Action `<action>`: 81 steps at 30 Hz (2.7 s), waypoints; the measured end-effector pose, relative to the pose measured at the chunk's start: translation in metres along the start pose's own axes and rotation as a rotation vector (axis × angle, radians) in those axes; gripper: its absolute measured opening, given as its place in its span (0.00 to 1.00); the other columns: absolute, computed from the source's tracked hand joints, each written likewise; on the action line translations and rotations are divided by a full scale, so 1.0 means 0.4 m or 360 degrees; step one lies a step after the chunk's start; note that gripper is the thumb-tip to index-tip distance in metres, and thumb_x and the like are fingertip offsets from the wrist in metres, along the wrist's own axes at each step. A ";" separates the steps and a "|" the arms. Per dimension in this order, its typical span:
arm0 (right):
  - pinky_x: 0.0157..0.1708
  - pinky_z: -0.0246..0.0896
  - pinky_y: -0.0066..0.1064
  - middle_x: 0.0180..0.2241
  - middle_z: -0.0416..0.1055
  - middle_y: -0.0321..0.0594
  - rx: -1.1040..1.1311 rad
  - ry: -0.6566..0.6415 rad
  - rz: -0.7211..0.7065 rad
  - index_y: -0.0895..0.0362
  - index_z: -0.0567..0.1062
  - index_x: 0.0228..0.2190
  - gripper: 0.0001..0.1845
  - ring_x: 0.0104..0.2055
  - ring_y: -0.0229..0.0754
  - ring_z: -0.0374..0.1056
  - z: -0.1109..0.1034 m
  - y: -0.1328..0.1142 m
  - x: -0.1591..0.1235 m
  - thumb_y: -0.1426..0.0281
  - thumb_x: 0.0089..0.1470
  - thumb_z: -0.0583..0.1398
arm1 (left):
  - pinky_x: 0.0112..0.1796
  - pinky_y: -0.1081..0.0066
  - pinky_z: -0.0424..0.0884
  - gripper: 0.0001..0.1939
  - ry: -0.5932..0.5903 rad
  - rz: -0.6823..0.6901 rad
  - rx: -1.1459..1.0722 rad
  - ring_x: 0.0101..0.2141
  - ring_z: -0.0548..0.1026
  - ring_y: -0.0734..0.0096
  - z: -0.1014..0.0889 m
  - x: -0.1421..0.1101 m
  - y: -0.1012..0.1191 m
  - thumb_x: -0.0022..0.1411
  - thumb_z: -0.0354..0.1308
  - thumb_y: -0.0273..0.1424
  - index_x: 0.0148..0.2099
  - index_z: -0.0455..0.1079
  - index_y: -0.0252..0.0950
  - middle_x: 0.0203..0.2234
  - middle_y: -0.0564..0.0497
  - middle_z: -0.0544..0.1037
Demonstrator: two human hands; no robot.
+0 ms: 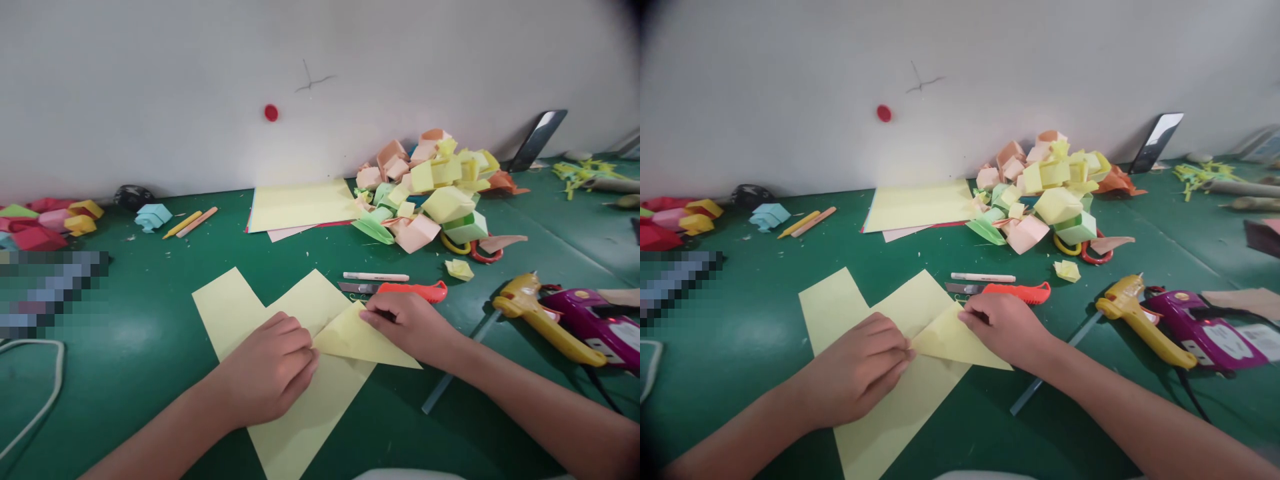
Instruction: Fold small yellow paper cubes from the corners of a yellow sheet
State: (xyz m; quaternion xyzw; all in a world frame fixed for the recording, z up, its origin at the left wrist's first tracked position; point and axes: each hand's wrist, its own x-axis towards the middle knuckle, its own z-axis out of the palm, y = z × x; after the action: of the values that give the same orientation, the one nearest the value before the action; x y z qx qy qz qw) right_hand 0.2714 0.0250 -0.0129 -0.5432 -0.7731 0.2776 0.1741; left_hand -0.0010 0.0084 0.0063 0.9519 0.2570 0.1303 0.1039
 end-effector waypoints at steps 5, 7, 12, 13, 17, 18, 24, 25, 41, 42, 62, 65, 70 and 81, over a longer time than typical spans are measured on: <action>0.28 0.52 0.32 0.26 0.72 0.34 -0.0161 -0.0007 0.0003 0.55 0.68 0.24 0.16 0.28 0.40 0.66 0.001 -0.001 0.000 0.63 0.63 0.55 | 0.39 0.60 0.65 0.16 -0.0043 0.0006 0.0247 0.33 0.72 0.64 -0.003 -0.008 0.032 0.73 0.46 0.28 0.43 0.77 0.33 0.32 0.48 0.78; 0.27 0.51 0.32 0.25 0.72 0.34 -0.0222 -0.0002 0.0002 0.55 0.69 0.24 0.16 0.28 0.40 0.65 0.000 -0.005 -0.001 0.63 0.63 0.55 | 0.40 0.58 0.66 0.17 -0.0026 -0.0044 0.0374 0.35 0.75 0.62 0.003 -0.020 0.051 0.73 0.46 0.28 0.46 0.77 0.32 0.36 0.46 0.81; 0.26 0.50 0.31 0.25 0.72 0.33 -0.0354 0.0047 0.0002 0.54 0.71 0.25 0.15 0.28 0.40 0.65 -0.002 -0.016 -0.004 0.64 0.62 0.56 | 0.53 0.51 0.63 0.20 -0.0018 -0.0077 0.0653 0.48 0.77 0.50 0.024 -0.051 0.093 0.70 0.46 0.29 0.53 0.75 0.27 0.49 0.37 0.79; 0.26 0.50 0.31 0.26 0.73 0.33 -0.0369 0.0056 -0.0004 0.54 0.72 0.26 0.13 0.28 0.40 0.66 -0.002 -0.016 -0.005 0.64 0.62 0.56 | 0.55 0.50 0.62 0.20 -0.0036 -0.0063 0.0676 0.51 0.76 0.48 0.025 -0.053 0.098 0.68 0.47 0.29 0.54 0.74 0.26 0.51 0.35 0.78; 0.27 0.54 0.32 0.29 0.76 0.35 -0.0459 0.0157 -0.0069 0.53 0.76 0.31 0.11 0.31 0.41 0.70 0.001 -0.010 -0.009 0.64 0.62 0.57 | 0.54 0.50 0.66 0.28 -0.0137 -0.0008 0.0673 0.53 0.75 0.43 0.012 -0.046 0.101 0.57 0.51 0.29 0.59 0.69 0.22 0.53 0.30 0.76; 0.29 0.57 0.33 0.32 0.77 0.36 -0.0499 0.0236 -0.0110 0.52 0.77 0.34 0.10 0.34 0.43 0.71 0.001 -0.011 -0.012 0.64 0.63 0.57 | 0.53 0.50 0.67 0.30 -0.0143 -0.0007 0.0672 0.52 0.76 0.43 0.009 -0.043 0.100 0.56 0.51 0.28 0.60 0.68 0.20 0.52 0.29 0.76; 0.49 0.61 0.45 0.52 0.73 0.48 -0.0718 0.0473 -0.0564 0.56 0.70 0.57 0.22 0.52 0.54 0.65 0.002 -0.060 -0.054 0.63 0.65 0.55 | 0.53 0.49 0.68 0.27 -0.0127 -0.0070 0.0656 0.48 0.78 0.46 0.015 -0.037 0.089 0.56 0.50 0.25 0.57 0.70 0.19 0.47 0.30 0.79; 0.49 0.60 0.46 0.53 0.72 0.48 -0.0735 0.0386 -0.0637 0.55 0.70 0.58 0.23 0.51 0.54 0.65 0.005 -0.073 -0.062 0.62 0.65 0.55 | 0.53 0.49 0.68 0.26 -0.0106 -0.0076 0.0656 0.48 0.78 0.46 0.020 -0.037 0.088 0.55 0.50 0.25 0.55 0.71 0.19 0.47 0.30 0.80; 0.40 0.54 0.44 0.37 0.71 0.41 -0.0790 -0.0251 -0.0758 0.48 0.81 0.34 0.16 0.40 0.49 0.61 -0.083 -0.069 -0.100 0.67 0.66 0.54 | 0.50 0.48 0.69 0.24 0.0004 -0.0075 0.0752 0.45 0.80 0.49 0.031 -0.034 0.086 0.58 0.45 0.18 0.52 0.74 0.21 0.43 0.33 0.82; 0.40 0.54 0.44 0.35 0.70 0.41 -0.0776 -0.0269 -0.0735 0.49 0.80 0.31 0.16 0.39 0.49 0.60 -0.091 -0.062 -0.105 0.67 0.66 0.54 | 0.49 0.48 0.70 0.24 -0.0001 -0.0069 0.0759 0.45 0.80 0.49 0.031 -0.034 0.085 0.59 0.44 0.18 0.52 0.74 0.21 0.43 0.34 0.82; 0.50 0.60 0.49 0.48 0.73 0.45 -0.0544 -0.0090 -0.0453 0.51 0.75 0.48 0.15 0.54 0.55 0.66 -0.084 0.018 -0.046 0.60 0.64 0.56 | 0.44 0.57 0.72 0.24 0.0036 -0.0596 0.0099 0.45 0.72 0.57 0.036 -0.008 0.021 0.65 0.57 0.34 0.62 0.64 0.39 0.47 0.45 0.74; 0.49 0.62 0.47 0.46 0.72 0.45 -0.0442 -0.0114 -0.0456 0.52 0.75 0.47 0.13 0.52 0.53 0.66 -0.066 0.007 -0.047 0.64 0.63 0.57 | 0.43 0.61 0.73 0.16 0.0017 -0.0672 -0.0112 0.44 0.72 0.60 0.030 -0.006 0.012 0.64 0.59 0.33 0.54 0.70 0.41 0.45 0.48 0.73; 0.44 0.65 0.37 0.41 0.72 0.43 -0.0073 -0.0109 -0.0540 0.53 0.75 0.42 0.07 0.44 0.45 0.68 -0.079 -0.028 -0.062 0.69 0.62 0.59 | 0.40 0.65 0.73 0.05 0.0111 -0.0623 -0.0248 0.41 0.72 0.64 0.028 -0.002 0.001 0.62 0.59 0.29 0.42 0.71 0.39 0.41 0.49 0.73; 0.51 0.59 0.42 0.47 0.72 0.41 -0.0333 -0.0503 -0.0948 0.51 0.76 0.48 0.15 0.49 0.46 0.65 -0.064 -0.033 -0.070 0.72 0.59 0.60 | 0.52 0.53 0.68 0.10 0.0108 -0.0425 -0.0088 0.56 0.63 0.53 0.020 -0.016 -0.015 0.57 0.55 0.20 0.38 0.71 0.39 0.55 0.46 0.65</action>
State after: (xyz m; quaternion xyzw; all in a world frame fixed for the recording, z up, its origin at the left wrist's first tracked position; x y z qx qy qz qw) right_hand 0.2860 0.0015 0.0164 -0.2592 -0.9392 0.2145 0.0691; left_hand -0.0064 0.0090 -0.0041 0.9010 0.3811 0.1545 0.1378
